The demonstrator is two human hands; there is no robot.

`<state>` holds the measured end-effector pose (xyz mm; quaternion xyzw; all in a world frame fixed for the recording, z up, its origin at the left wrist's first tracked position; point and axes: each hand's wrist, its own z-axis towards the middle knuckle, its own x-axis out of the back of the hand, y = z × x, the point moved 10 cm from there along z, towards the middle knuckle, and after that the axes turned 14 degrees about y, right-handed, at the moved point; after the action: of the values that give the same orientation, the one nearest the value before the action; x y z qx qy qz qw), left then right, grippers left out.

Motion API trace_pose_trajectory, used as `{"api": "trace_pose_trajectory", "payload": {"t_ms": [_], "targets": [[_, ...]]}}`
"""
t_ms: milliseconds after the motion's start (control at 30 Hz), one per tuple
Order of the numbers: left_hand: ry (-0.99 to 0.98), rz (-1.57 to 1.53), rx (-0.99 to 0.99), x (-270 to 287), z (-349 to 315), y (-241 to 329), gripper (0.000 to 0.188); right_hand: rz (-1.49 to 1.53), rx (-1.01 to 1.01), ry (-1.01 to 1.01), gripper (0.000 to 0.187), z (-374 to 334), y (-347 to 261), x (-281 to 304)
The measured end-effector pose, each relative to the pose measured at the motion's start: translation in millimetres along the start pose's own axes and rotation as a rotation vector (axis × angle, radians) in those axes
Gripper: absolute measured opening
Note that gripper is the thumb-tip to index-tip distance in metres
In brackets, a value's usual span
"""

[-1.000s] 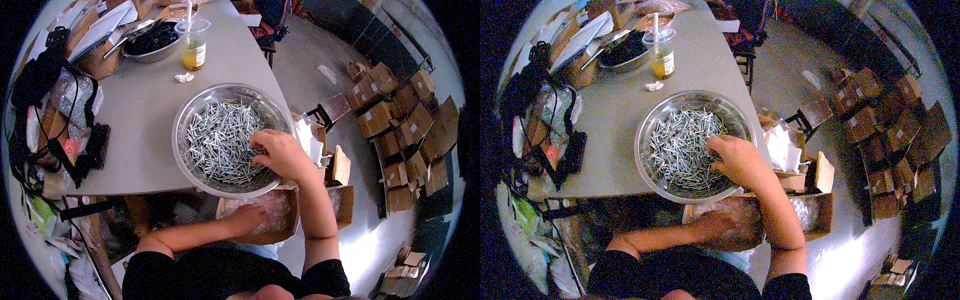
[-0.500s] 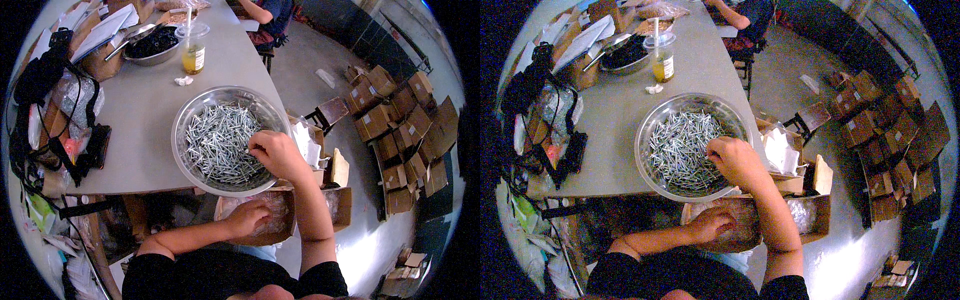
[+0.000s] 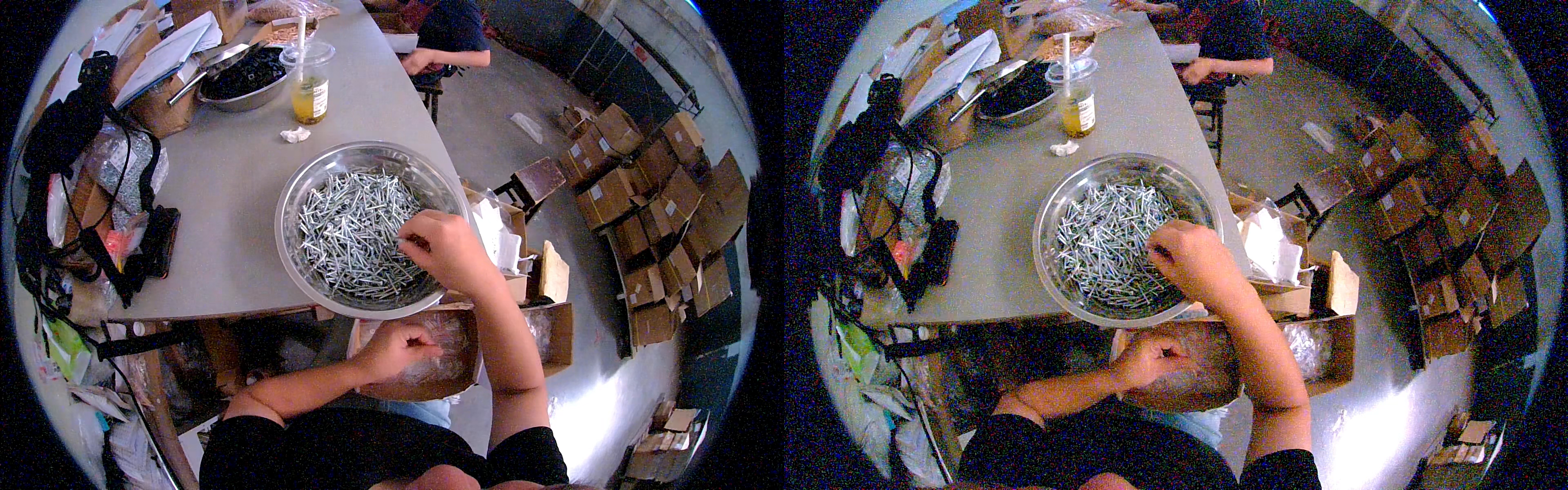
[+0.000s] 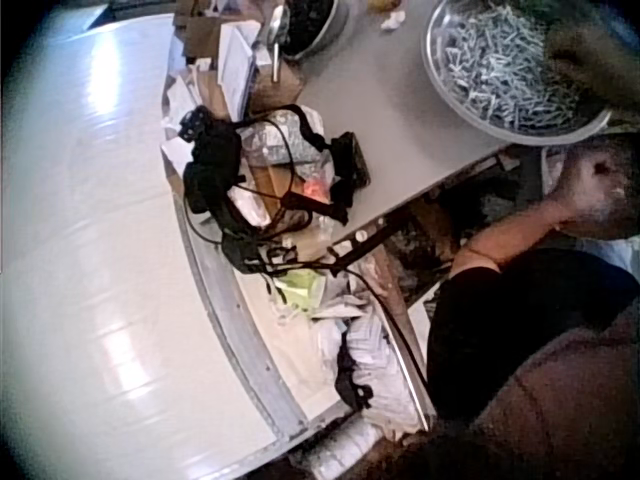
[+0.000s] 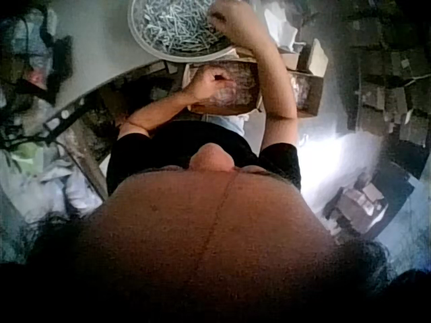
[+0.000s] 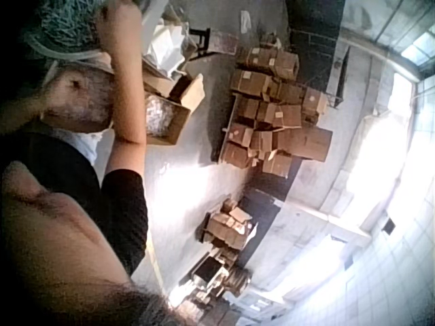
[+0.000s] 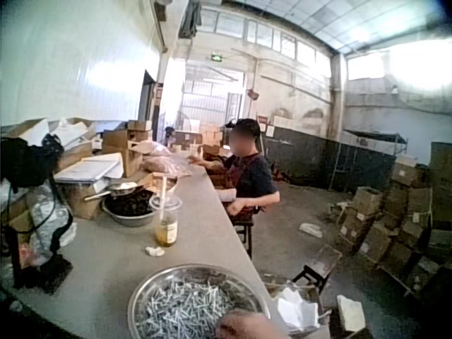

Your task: The person picks individual nails from a large metal bowl and places them into a small plastic bag held in their left hand. The task is performed by hand without tools, moving items one at a time from the bowl to the bag.

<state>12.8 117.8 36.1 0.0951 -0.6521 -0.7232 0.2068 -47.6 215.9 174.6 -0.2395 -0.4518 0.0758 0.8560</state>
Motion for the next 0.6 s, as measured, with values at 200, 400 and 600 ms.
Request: {"api": "trace_pose_trajectory", "payload": {"t_ms": [200, 400, 600], "targets": [[-0.011, 0.008, -0.116, 3, -5, -12, 0.016, 0.234, -0.089, 0.311, 0.013, -18, 12, 44], [-0.022, -0.002, -0.002, 8, -7, -19, 0.016, 0.56, -0.145, 0.334, 0.012, -97, 6, 69], [0.024, -0.032, -0.164, 3, -2, 5, 0.011, 0.634, -0.336, 0.168, 0.011, -174, 23, 33]]}}
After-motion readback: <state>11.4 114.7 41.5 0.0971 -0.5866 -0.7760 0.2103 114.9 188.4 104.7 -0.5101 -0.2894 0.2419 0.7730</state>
